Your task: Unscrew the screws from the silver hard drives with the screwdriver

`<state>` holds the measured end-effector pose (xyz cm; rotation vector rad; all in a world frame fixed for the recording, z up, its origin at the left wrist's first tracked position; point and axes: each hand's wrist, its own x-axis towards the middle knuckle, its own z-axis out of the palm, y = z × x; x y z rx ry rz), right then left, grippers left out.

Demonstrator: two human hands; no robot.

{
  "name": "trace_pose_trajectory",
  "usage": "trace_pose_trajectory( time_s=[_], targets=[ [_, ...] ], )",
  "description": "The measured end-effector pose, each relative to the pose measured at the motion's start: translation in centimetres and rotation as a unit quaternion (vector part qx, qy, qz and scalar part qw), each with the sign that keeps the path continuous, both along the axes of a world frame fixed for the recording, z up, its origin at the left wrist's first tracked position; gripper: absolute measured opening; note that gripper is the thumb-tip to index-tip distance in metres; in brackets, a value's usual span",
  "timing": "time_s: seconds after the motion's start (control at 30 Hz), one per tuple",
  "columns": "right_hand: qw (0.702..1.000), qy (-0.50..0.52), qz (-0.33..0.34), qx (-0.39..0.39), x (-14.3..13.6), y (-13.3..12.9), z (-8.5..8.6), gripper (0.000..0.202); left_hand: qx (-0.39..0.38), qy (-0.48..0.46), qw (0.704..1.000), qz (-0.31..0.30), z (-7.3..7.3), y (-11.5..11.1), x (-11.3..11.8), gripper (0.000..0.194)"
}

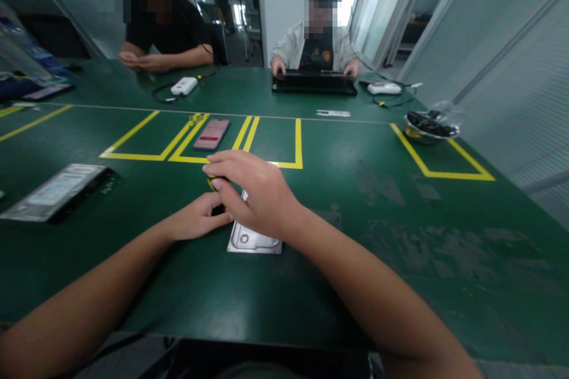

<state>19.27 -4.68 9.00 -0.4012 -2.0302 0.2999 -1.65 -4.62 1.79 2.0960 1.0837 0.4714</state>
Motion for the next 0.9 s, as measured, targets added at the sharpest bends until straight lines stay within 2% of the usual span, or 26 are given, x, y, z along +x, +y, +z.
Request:
trace_pose_trajectory(
  time_s=[0.1, 0.27, 0.5, 0.7, 0.9],
  targets=[
    [1.000, -0.006, 0.010, -0.004, 0.01, 0.06, 0.02, 0.018, 0.008, 0.008, 1.000, 0.001, -0.07, 0.01, -0.03, 0.024],
    [0.999, -0.004, -0.040, -0.008, 0.07, 0.07, 0.10, 0.014, 0.013, 0.024, 1.000, 0.001, 0.23, -0.04, 0.01, 0.022],
    [0.999, 0.010, 0.010, -0.033, 0.04, -0.06, 0.15, 0.016, -0.003, -0.001, 1.000, 0.006, -0.18, -0.01, -0.09, 0.023],
    [0.999, 0.009, -0.041, -0.018, 0.02, -0.05, 0.20, 0.012, -0.001, 0.013, 1.000, 0.009, 0.10, -0.03, 0.03, 0.021],
    [0.999, 0.019, 0.032, -0.033, -0.15, -0.26, 0.39, 0.017, -0.023, -0.014, 1.000, -0.010, -0.05, -0.39, -0.36, 0.026]
  ],
)
